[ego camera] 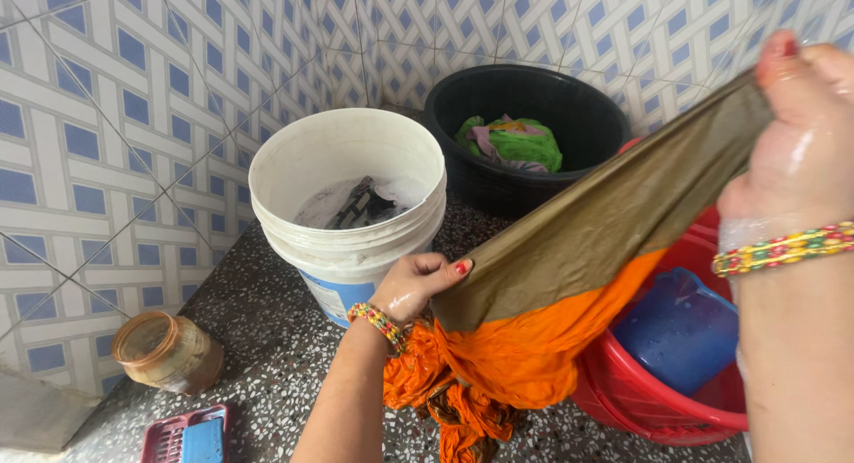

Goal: The person washes clothes by hand using a bucket and several basins, scrubbing and wringing out various fabric items in soapy water.

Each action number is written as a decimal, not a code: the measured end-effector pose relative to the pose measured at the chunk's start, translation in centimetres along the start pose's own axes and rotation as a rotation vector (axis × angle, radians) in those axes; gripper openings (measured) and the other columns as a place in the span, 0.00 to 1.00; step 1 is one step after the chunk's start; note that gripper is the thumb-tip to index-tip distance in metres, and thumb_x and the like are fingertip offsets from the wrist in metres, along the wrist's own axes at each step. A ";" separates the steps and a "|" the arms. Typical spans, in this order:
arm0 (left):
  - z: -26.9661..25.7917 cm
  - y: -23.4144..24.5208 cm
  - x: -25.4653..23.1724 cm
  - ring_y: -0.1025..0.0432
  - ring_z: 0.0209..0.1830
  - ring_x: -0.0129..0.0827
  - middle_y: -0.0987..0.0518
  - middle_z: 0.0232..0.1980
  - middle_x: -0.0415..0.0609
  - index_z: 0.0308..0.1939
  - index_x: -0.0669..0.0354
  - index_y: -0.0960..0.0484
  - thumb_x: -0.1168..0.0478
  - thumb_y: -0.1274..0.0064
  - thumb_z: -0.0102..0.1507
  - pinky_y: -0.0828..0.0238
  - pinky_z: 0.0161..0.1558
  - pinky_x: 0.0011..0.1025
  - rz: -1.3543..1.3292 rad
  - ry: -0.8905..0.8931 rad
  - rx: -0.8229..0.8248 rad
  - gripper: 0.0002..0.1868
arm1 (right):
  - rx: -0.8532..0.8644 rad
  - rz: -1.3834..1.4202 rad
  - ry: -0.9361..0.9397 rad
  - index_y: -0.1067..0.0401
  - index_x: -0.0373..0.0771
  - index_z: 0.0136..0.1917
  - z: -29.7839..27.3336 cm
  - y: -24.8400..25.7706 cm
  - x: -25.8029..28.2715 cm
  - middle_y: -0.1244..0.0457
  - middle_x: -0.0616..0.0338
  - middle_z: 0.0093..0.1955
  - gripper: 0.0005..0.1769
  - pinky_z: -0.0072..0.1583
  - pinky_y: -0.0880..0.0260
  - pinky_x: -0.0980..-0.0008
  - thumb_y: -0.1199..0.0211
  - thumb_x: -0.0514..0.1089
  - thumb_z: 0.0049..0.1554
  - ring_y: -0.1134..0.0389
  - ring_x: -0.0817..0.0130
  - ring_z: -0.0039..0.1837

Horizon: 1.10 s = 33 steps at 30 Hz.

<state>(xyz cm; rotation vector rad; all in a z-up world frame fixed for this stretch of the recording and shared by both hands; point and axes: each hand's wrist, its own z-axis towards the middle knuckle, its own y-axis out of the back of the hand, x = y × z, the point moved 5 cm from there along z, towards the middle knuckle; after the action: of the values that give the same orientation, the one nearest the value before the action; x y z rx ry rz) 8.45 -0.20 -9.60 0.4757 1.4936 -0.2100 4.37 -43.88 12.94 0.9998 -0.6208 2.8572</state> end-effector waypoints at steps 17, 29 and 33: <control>-2.2 2.1 -13.0 0.40 0.29 0.19 0.27 0.28 0.32 0.37 0.62 0.07 0.50 0.29 0.74 0.44 0.30 0.29 0.013 -0.091 -0.342 0.19 | -0.229 -0.130 -0.224 0.23 0.40 0.68 -1.3 3.9 -5.7 0.29 0.64 0.57 0.12 0.63 0.19 0.54 0.27 0.50 0.83 0.26 0.67 0.58; 0.8 -3.6 -8.9 0.19 0.59 0.31 0.07 0.56 0.46 0.58 0.65 0.05 0.50 0.39 0.77 0.21 0.58 0.36 -0.388 -0.048 -0.078 0.21 | 0.950 -0.949 -0.451 0.15 0.43 0.67 -14.0 -13.5 -10.2 0.21 0.54 0.59 0.21 0.67 0.22 0.58 0.18 0.47 0.62 0.19 0.61 0.65; 0.4 -3.7 -3.0 0.30 0.81 0.40 0.18 0.74 0.45 0.73 0.53 0.16 0.44 0.41 0.81 0.28 0.74 0.55 -0.571 0.484 -0.339 0.22 | 0.606 -0.974 -0.400 0.19 0.38 0.62 -13.0 -13.2 -8.8 0.21 0.47 0.52 0.16 0.60 0.19 0.54 0.22 0.46 0.66 0.17 0.54 0.55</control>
<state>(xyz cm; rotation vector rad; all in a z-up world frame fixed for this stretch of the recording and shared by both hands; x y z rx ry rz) 7.00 -4.18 -7.26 -0.2033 2.0736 -0.2931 5.99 -25.96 3.04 1.4194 0.6369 1.9594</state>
